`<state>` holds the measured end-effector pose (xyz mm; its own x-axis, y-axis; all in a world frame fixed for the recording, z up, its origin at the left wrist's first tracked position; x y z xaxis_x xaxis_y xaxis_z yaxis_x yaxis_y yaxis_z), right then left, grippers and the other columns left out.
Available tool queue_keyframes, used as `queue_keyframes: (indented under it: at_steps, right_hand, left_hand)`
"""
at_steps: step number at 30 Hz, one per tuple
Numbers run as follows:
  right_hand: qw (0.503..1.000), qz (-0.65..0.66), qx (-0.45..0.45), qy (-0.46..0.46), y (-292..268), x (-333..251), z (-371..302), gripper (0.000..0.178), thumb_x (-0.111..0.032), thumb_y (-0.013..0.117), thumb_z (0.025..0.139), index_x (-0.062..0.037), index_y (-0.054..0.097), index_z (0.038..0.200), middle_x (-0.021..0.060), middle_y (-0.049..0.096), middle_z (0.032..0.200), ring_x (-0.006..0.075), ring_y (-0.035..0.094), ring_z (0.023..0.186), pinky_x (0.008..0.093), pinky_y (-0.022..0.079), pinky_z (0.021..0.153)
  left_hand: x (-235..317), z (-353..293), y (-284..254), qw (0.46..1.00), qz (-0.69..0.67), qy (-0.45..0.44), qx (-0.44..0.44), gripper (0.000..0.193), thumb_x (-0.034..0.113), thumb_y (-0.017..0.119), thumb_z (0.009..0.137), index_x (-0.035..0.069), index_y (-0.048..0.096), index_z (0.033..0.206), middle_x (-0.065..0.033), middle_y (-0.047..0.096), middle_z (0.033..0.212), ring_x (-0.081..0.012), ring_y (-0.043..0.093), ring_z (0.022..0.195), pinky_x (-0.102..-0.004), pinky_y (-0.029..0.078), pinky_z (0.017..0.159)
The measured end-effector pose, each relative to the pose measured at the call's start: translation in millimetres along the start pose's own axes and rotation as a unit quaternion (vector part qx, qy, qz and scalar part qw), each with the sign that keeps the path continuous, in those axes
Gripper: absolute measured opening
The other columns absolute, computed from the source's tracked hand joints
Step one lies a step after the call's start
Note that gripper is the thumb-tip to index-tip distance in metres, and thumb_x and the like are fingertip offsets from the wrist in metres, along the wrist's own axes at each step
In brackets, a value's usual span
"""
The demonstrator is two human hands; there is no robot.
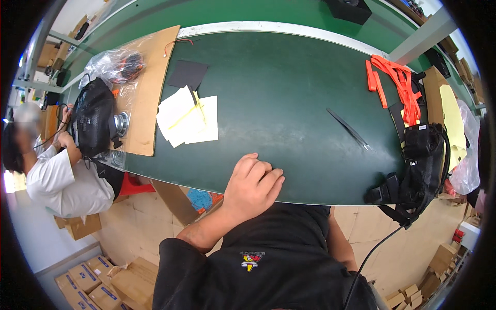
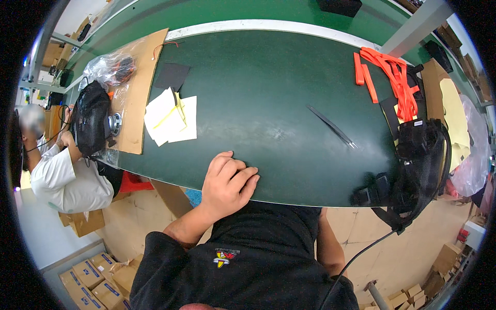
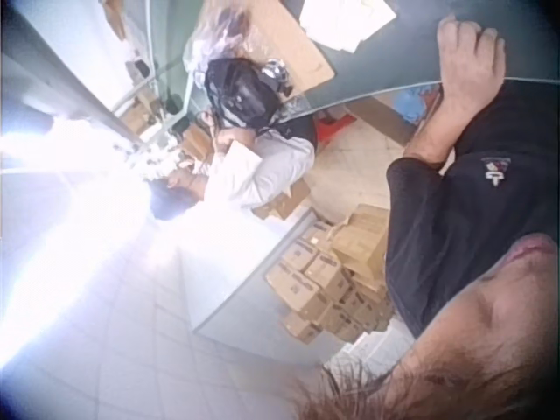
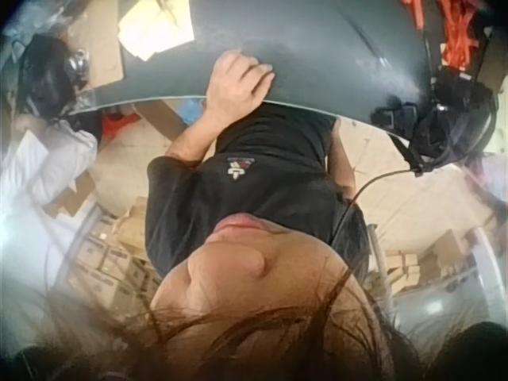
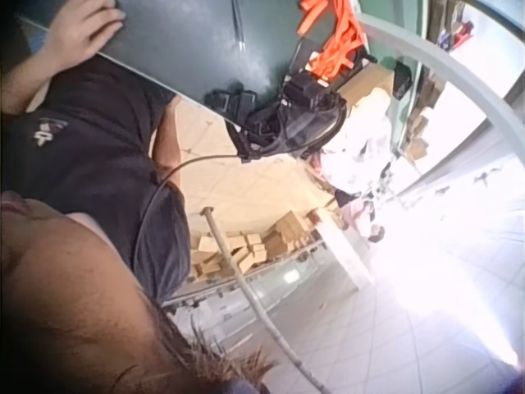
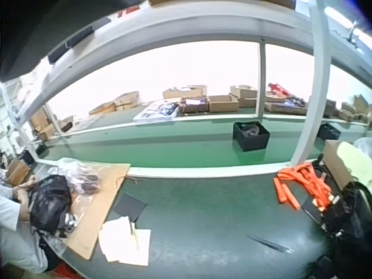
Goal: Assembling a small speaker into its housing and connecting internal wires using tweezers.
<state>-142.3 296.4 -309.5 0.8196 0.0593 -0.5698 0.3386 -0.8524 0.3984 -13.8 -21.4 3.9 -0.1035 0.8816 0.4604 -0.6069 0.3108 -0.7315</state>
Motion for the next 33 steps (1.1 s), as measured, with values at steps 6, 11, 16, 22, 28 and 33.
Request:
queue_keyframes:
  at_steps: [6,11,16,22,28,33]
  right_hand:
    - [0.992,-0.106,-0.062,-0.004,-17,-20,-59,0.028,0.012,0.06,0.079,0.0022,0.069,0.104,0.008,0.071,0.102,0.0208,0.064,0.1,0.033,0.052,0.085]
    - [0.955,-0.237,-0.097,0.151,-47,-28,-95,0.028,0.012,0.059,0.081,0.0017,0.069,0.105,0.0057,0.071,0.098,0.0189,0.063,0.098,0.0299,0.052,0.083]
    - [0.957,-0.259,0.013,0.127,-50,-25,-73,0.03,0.006,0.064,0.081,0.0007,0.068,0.11,0.0069,0.071,0.104,0.0191,0.063,0.099,0.0312,0.049,0.086]
    - [0.887,-0.43,0.124,-0.115,-108,31,-35,0.044,-0.013,0.066,0.086,0.0022,0.058,0.126,0.0143,0.064,0.12,0.0265,0.056,0.114,0.0369,0.041,0.101]
    - [0.941,-0.303,0.151,-0.018,-174,17,-137,0.04,-0.007,0.064,0.084,0.0016,0.06,0.124,0.012,0.066,0.118,0.0238,0.06,0.108,0.0354,0.045,0.097]
    - [0.979,-0.178,0.062,0.075,-40,-6,-59,0.038,-0.001,0.063,0.083,0.001,0.062,0.121,0.0097,0.068,0.116,0.021,0.064,0.101,0.034,0.049,0.092]
  left_hand:
    - [-2,-1,-1,1.0,-0.012,0.0,0.001,0.019,0.008,0.077,0.072,0.008,0.069,0.089,-0.0048,0.056,0.084,-0.0248,0.055,0.086,-0.0442,0.05,0.09]
    - [-2,0,-2,1.0,-0.008,-0.002,0.001,0.018,0.008,0.077,0.072,0.008,0.069,0.088,-0.0043,0.056,0.083,-0.0246,0.055,0.085,-0.0441,0.05,0.09]
    - [0,1,-1,1.0,-0.009,-0.005,-0.001,0.017,0.008,0.077,0.071,0.008,0.069,0.086,-0.0043,0.056,0.083,-0.0242,0.055,0.086,-0.0443,0.05,0.09]
    - [2,6,4,1.0,-0.013,0.001,-0.005,0.017,0.01,0.076,0.073,0.008,0.07,0.088,-0.0049,0.056,0.085,-0.0247,0.056,0.085,-0.0441,0.05,0.092]
    - [3,-2,-1,1.0,0.024,-0.012,-0.01,0.017,0.006,0.075,0.071,0.005,0.069,0.087,-0.0066,0.056,0.083,-0.0259,0.055,0.084,-0.0471,0.049,0.092]
    - [6,3,3,1.0,0.002,-0.009,-0.026,0.017,0.004,0.073,0.073,0.004,0.068,0.089,-0.0085,0.056,0.083,-0.0283,0.056,0.084,-0.0488,0.047,0.095]
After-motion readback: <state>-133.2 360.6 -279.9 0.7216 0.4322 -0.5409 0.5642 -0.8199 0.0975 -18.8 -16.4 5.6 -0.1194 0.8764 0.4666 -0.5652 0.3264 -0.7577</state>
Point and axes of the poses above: each hand's wrist, its own z-axis towards the middle knuckle, its own y-axis out of the palm, x = y × z, the point moved 1 cm from there along z, towards the middle knuckle
